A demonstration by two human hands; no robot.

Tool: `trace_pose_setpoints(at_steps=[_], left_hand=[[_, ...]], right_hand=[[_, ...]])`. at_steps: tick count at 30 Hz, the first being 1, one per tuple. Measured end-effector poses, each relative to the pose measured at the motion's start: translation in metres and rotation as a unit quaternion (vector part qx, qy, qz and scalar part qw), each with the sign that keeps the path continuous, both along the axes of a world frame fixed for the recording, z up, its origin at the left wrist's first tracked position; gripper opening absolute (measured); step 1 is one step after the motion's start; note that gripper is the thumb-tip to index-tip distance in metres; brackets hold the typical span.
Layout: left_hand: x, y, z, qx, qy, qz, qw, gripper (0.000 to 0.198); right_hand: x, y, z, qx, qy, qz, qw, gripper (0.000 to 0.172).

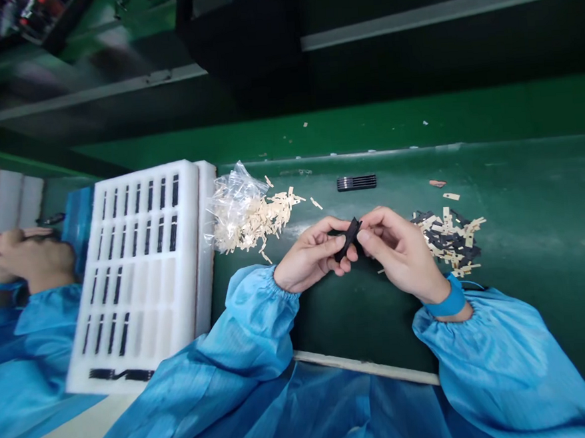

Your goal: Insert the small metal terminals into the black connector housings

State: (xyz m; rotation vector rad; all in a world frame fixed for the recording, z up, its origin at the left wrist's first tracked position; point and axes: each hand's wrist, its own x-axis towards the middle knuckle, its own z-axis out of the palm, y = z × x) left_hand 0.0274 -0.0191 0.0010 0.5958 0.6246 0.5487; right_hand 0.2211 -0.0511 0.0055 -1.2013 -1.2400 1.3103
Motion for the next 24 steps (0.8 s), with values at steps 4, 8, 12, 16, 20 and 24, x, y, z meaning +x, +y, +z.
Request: trace_pose_setpoints(at_steps=[4, 8, 12, 16, 20, 24], left_hand=[[0.000, 0.000, 0.000, -0.010, 0.003, 0.011, 1.000, 0.045], [0.000, 0.002, 0.003, -0.028, -0.001, 0.015, 0.999, 0.042], [-0.002, 0.004, 0.004, -0.027, 0.012, 0.023, 0.999, 0.043], [-0.003, 0.004, 0.003, -0.021, 0.035, 0.018, 0.999, 0.043], [-0.004, 0.003, 0.002, -0.017, 0.039, 0.005, 0.999, 0.041], [-0.003, 0.003, 0.003, -0.014, 0.042, -0.002, 0.999, 0.040]], right_hand=[[-0.007, -0.001, 0.002, -0.007, -0.003, -0.013, 1.000, 0.028], [-0.003, 0.002, 0.003, -0.008, -0.015, 0.002, 1.000, 0.025], [0.005, 0.005, 0.007, 0.012, -0.062, -0.058, 0.996, 0.024], [0.007, 0.008, 0.011, 0.019, -0.077, -0.098, 0.992, 0.023], [0.004, 0.008, 0.012, 0.014, -0.065, -0.092, 0.994, 0.025], [0.003, 0.007, 0.013, 0.012, -0.066, -0.088, 0.994, 0.023]])
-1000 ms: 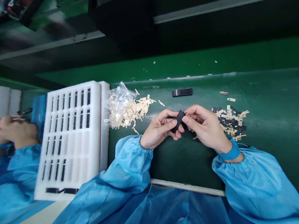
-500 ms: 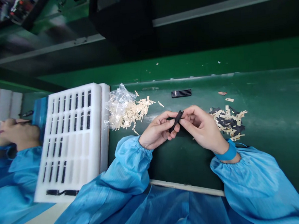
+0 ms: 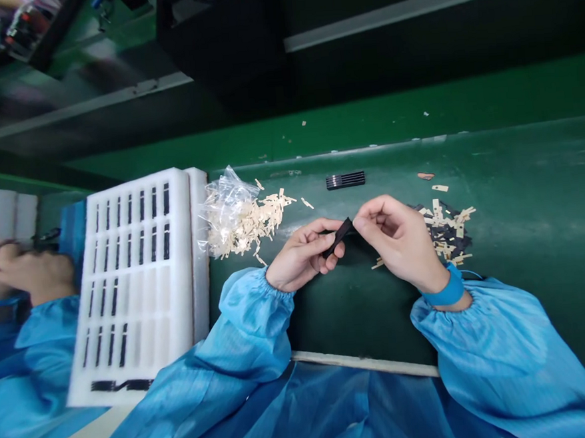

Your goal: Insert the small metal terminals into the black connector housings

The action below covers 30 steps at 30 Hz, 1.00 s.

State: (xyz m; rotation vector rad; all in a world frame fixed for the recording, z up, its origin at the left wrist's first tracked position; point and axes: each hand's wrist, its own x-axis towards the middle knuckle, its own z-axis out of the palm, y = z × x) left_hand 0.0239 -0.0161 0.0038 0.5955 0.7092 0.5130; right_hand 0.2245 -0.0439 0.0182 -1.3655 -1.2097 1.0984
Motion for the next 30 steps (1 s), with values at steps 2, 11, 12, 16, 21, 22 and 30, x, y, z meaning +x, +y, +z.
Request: trace_pose_setpoints(at_steps=[2, 11, 12, 16, 21, 22, 30], left_hand=[[0.000, 0.000, 0.001, 0.000, -0.002, -0.001, 1.000, 0.040], [0.000, -0.001, -0.001, 0.004, -0.002, -0.001, 1.000, 0.042], [-0.001, -0.001, -0.002, 0.004, -0.004, -0.002, 1.000, 0.042], [-0.001, -0.001, -0.003, 0.002, -0.015, -0.005, 1.000, 0.041], [-0.001, 0.000, 0.000, -0.012, -0.014, 0.002, 1.000, 0.041], [0.000, 0.000, 0.001, -0.012, -0.016, 0.004, 1.000, 0.041], [-0.001, -0.002, -0.002, 0.012, -0.043, -0.023, 0.999, 0.038]], right_hand=[[0.000, 0.000, 0.000, 0.000, -0.003, 0.004, 1.000, 0.021], [-0.002, 0.001, -0.001, -0.023, -0.001, 0.003, 1.000, 0.020], [-0.002, 0.001, -0.001, -0.024, -0.001, 0.004, 1.000, 0.020], [0.000, 0.001, -0.002, -0.037, 0.005, 0.014, 0.999, 0.021], [0.002, 0.000, -0.005, -0.046, 0.021, -0.016, 0.999, 0.021], [0.001, -0.001, -0.006, -0.039, 0.024, -0.010, 0.999, 0.022], [-0.022, -0.016, -0.012, -0.054, 0.217, 0.053, 0.973, 0.019]])
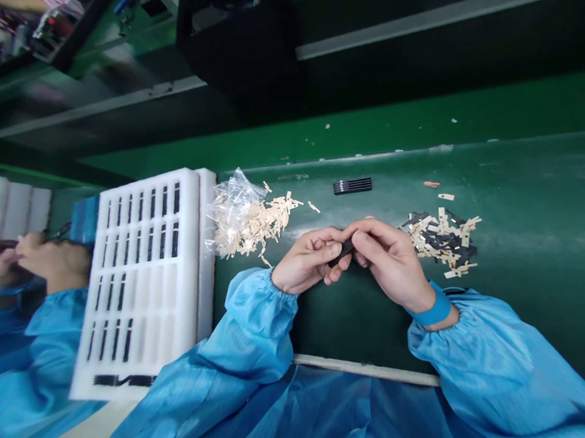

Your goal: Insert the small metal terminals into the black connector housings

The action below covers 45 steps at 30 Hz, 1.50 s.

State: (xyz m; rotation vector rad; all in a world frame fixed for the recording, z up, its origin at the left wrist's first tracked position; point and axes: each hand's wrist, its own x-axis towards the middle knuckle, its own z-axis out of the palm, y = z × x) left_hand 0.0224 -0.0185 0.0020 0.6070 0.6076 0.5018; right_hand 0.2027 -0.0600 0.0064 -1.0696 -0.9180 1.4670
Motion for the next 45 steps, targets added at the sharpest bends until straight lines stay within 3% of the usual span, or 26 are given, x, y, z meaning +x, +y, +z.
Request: trace_pose_setpoints(at_steps=[4, 8, 12, 16, 20, 24, 30, 35, 36, 39, 40, 42, 43, 45], left_hand=[[-0.001, -0.001, -0.001, 0.013, -0.010, -0.020, 1.000, 0.035], [-0.001, 0.000, 0.000, 0.015, -0.009, -0.035, 0.999, 0.038], [0.002, 0.000, 0.002, 0.042, 0.029, 0.012, 0.999, 0.042], [0.006, -0.002, 0.002, 0.093, 0.044, 0.067, 0.992, 0.041], [0.009, -0.003, -0.001, 0.134, 0.071, 0.088, 0.984, 0.045], [0.012, -0.005, -0.005, 0.185, 0.097, 0.095, 0.973, 0.048], [0.014, -0.005, -0.010, 0.220, 0.148, 0.084, 0.960, 0.043], [0.015, -0.001, -0.013, 0.204, 0.171, 0.069, 0.961, 0.045], [0.015, -0.001, -0.013, 0.196, 0.170, 0.071, 0.963, 0.047], [0.015, -0.001, -0.017, 0.188, 0.174, 0.093, 0.962, 0.045], [0.015, -0.001, -0.020, 0.200, 0.184, 0.103, 0.957, 0.043], [0.014, -0.001, -0.025, 0.254, 0.227, 0.124, 0.932, 0.038], [0.013, 0.000, -0.027, 0.298, 0.259, 0.136, 0.909, 0.035], [0.014, 0.006, -0.031, 0.413, 0.330, 0.156, 0.834, 0.029]], right_hand=[[-0.001, 0.000, 0.004, -0.061, 0.122, 0.026, 0.990, 0.020], [0.004, 0.003, 0.006, -0.104, 0.133, 0.069, 0.983, 0.027], [0.006, 0.005, 0.002, -0.004, -0.029, 0.011, 1.000, 0.030], [0.006, 0.003, 0.000, 0.121, -0.236, -0.028, 0.964, 0.025], [0.010, 0.004, -0.001, 0.139, -0.288, 0.004, 0.947, 0.032], [0.021, 0.010, -0.001, 0.150, -0.347, 0.004, 0.926, 0.025], [0.026, 0.016, -0.001, 0.026, -0.271, 0.020, 0.962, 0.042], [0.031, 0.019, 0.006, -0.058, -0.240, 0.043, 0.968, 0.030], [0.034, 0.021, 0.006, -0.066, -0.210, 0.018, 0.975, 0.027], [0.042, 0.029, 0.006, -0.053, -0.078, -0.142, 0.985, 0.022], [0.044, 0.031, 0.005, -0.047, -0.052, -0.179, 0.981, 0.022], [0.043, 0.032, 0.005, -0.049, -0.056, -0.190, 0.979, 0.029], [0.042, 0.032, 0.006, -0.053, -0.074, -0.179, 0.980, 0.032], [0.040, 0.031, 0.007, -0.052, -0.105, -0.171, 0.978, 0.034]])
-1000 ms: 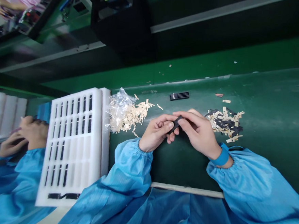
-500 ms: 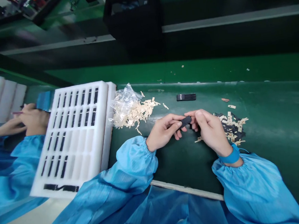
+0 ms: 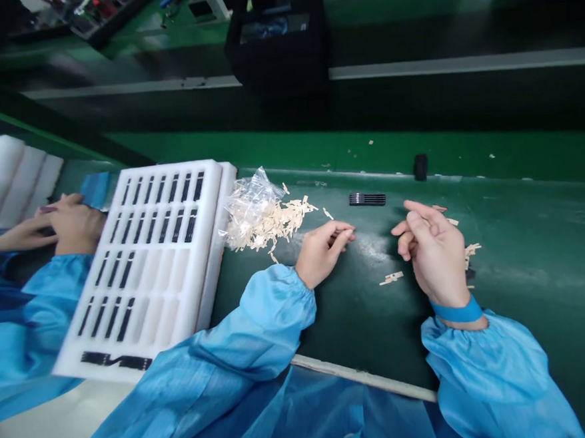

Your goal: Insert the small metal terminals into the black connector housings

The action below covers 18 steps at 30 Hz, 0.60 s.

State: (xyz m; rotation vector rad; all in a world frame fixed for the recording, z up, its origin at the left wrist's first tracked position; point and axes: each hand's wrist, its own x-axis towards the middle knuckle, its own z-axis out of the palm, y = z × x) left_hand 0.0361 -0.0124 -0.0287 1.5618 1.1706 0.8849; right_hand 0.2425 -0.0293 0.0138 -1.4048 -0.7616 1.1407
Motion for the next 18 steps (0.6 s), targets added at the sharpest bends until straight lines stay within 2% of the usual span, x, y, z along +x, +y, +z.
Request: trace_pose_setpoints(at_steps=[3, 5, 8, 11, 13, 15, 16, 18], left_hand=[[0.005, 0.021, -0.001, 0.197, 0.136, 0.003, 0.971, 0.024], [0.012, 0.038, 0.000, 0.269, 0.207, -0.008, 0.941, 0.025], [0.022, 0.057, 0.001, 0.292, 0.276, -0.013, 0.916, 0.018], [0.025, 0.063, 0.001, 0.295, 0.290, -0.007, 0.910, 0.014], [0.025, 0.062, 0.001, 0.297, 0.283, -0.012, 0.912, 0.016], [0.024, 0.060, 0.001, 0.295, 0.276, -0.020, 0.914, 0.019], [0.023, 0.058, 0.002, 0.293, 0.274, -0.022, 0.916, 0.020], [0.023, 0.057, 0.002, 0.286, 0.271, -0.020, 0.919, 0.022]], right_hand=[[0.002, -0.001, 0.003, 0.014, -0.004, -0.028, 0.999, 0.028], [0.007, 0.000, 0.003, 0.036, 0.008, -0.057, 0.998, 0.022], [0.015, 0.003, 0.002, 0.089, 0.029, -0.087, 0.992, 0.012], [0.021, 0.004, 0.007, 0.105, 0.020, -0.081, 0.991, 0.009], [0.026, 0.000, 0.015, 0.088, -0.034, -0.046, 0.994, 0.010], [0.030, -0.007, 0.024, 0.056, -0.130, 0.035, 0.989, 0.013], [0.032, -0.013, 0.027, 0.044, -0.187, 0.087, 0.978, 0.015], [0.035, -0.026, 0.028, 0.041, -0.296, 0.209, 0.931, 0.017]])
